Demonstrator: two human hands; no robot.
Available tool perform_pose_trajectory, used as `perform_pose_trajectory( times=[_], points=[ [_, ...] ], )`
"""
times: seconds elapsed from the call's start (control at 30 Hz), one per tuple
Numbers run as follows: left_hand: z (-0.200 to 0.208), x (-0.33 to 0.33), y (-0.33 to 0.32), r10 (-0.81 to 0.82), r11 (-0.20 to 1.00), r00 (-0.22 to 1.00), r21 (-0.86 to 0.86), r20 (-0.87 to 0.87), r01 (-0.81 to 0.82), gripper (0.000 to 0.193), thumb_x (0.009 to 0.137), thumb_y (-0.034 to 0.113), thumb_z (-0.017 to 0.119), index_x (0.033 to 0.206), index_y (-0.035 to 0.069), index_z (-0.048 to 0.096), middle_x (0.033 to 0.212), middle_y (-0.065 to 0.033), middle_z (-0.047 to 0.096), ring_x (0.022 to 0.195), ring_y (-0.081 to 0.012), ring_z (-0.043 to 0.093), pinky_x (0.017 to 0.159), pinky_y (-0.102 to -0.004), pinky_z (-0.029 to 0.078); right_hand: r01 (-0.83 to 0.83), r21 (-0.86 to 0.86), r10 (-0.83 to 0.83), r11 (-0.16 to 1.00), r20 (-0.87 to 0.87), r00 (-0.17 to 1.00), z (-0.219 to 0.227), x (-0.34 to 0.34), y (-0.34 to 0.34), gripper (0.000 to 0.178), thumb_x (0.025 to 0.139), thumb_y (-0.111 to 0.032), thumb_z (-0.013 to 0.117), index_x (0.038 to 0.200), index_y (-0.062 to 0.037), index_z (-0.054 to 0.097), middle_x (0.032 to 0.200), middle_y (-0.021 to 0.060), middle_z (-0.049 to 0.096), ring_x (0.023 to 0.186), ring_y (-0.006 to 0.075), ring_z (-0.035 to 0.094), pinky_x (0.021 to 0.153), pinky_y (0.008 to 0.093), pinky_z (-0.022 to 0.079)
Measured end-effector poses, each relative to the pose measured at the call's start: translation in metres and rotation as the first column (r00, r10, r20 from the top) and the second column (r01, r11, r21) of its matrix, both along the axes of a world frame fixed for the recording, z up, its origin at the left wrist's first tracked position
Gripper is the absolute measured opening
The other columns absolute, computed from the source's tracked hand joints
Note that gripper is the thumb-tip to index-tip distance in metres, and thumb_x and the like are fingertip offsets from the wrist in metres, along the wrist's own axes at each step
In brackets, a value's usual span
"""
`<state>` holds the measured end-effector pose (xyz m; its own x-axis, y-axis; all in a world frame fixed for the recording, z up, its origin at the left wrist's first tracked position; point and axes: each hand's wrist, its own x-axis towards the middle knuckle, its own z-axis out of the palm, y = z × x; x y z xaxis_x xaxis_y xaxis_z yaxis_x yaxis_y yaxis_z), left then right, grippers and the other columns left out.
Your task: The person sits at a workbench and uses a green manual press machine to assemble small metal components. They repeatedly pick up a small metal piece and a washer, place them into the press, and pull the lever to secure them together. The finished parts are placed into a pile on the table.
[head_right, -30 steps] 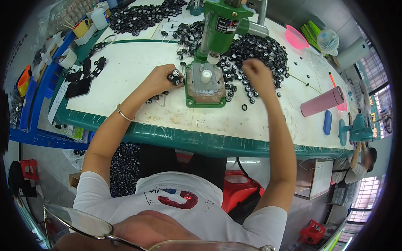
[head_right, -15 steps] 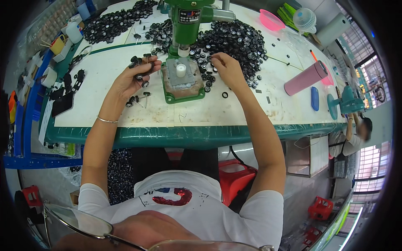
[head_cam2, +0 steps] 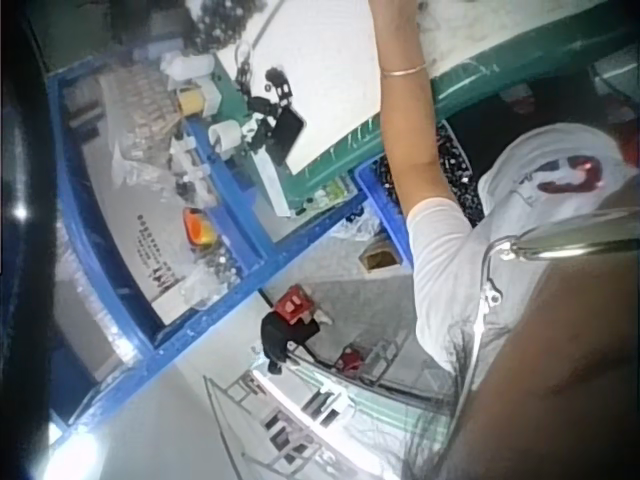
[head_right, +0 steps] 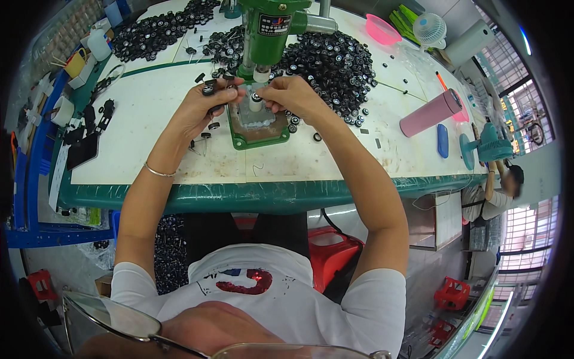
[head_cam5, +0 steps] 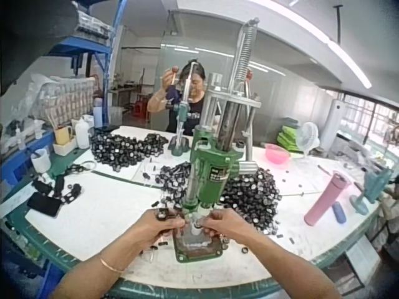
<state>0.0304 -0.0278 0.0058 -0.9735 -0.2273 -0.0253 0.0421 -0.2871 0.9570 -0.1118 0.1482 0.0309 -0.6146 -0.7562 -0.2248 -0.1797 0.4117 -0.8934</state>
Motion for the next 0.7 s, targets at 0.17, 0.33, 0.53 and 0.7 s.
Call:
perform_pose_trajectory(
  times=[0.17, 0.33, 0.53, 0.7],
  points=[
    [0.001, 0.003, -0.003, -0.016, 0.999, 0.999, 0.03, -0.049, 0.018, 0.037, 0.08, 0.006, 0.069, 0.115, -0.003, 0.059, 0.112, -0.0159, 0.065, 0.086, -0.01, 0.066, 0.049, -0.017, 0.036, 0.04, 0.022, -0.041, 0.999, 0.069, 0.997, 0.002, 0.003, 0.0, 0.024, 0.085, -0.029, 0.068, 0.085, -0.0055, 0.062, 0.072, -0.001, 0.06, 0.06, 0.0067, 0.056, 0.059, 0.0191, 0.044],
    [0.005, 0.001, 0.002, 0.06, 0.998, 0.998, 0.029, 0.015, -0.061, 0.027, 0.08, 0.006, 0.07, 0.104, -0.002, 0.063, 0.102, -0.0125, 0.069, 0.083, -0.0089, 0.066, 0.048, -0.0169, 0.035, 0.147, -0.215, -0.09, 0.965, 0.257, 0.962, -0.005, -0.006, 0.011, 0.024, 0.09, -0.029, 0.062, 0.091, -0.0054, 0.06, 0.074, -0.0002, 0.058, 0.059, 0.0072, 0.054, 0.057, 0.02, 0.044],
    [0.012, -0.012, 0.02, 0.119, 0.983, 0.992, -0.144, 0.044, -0.111, 0.014, 0.079, 0.012, 0.075, 0.081, 0.007, 0.062, 0.081, -0.0081, 0.071, 0.069, -0.0065, 0.06, 0.049, -0.0215, 0.034, 0.222, -0.42, -0.104, 0.88, 0.284, 0.953, 0.026, -0.026, 0.032, 0.026, 0.094, -0.034, 0.057, 0.089, -0.0086, 0.058, 0.075, 0.0002, 0.059, 0.06, 0.0083, 0.052, 0.056, 0.0218, 0.042],
    [0.016, -0.021, 0.029, 0.134, 0.966, 0.991, -0.227, 0.027, -0.124, 0.013, 0.079, 0.014, 0.074, 0.077, 0.01, 0.062, 0.076, -0.0041, 0.069, 0.064, -0.0051, 0.055, 0.05, -0.0223, 0.032, 0.251, -0.575, -0.139, 0.778, 0.233, 0.963, 0.06, -0.054, 0.044, 0.028, 0.095, -0.035, 0.054, 0.089, -0.0077, 0.058, 0.076, 0.0004, 0.059, 0.062, 0.0086, 0.053, 0.056, 0.0229, 0.042]
  ],
)
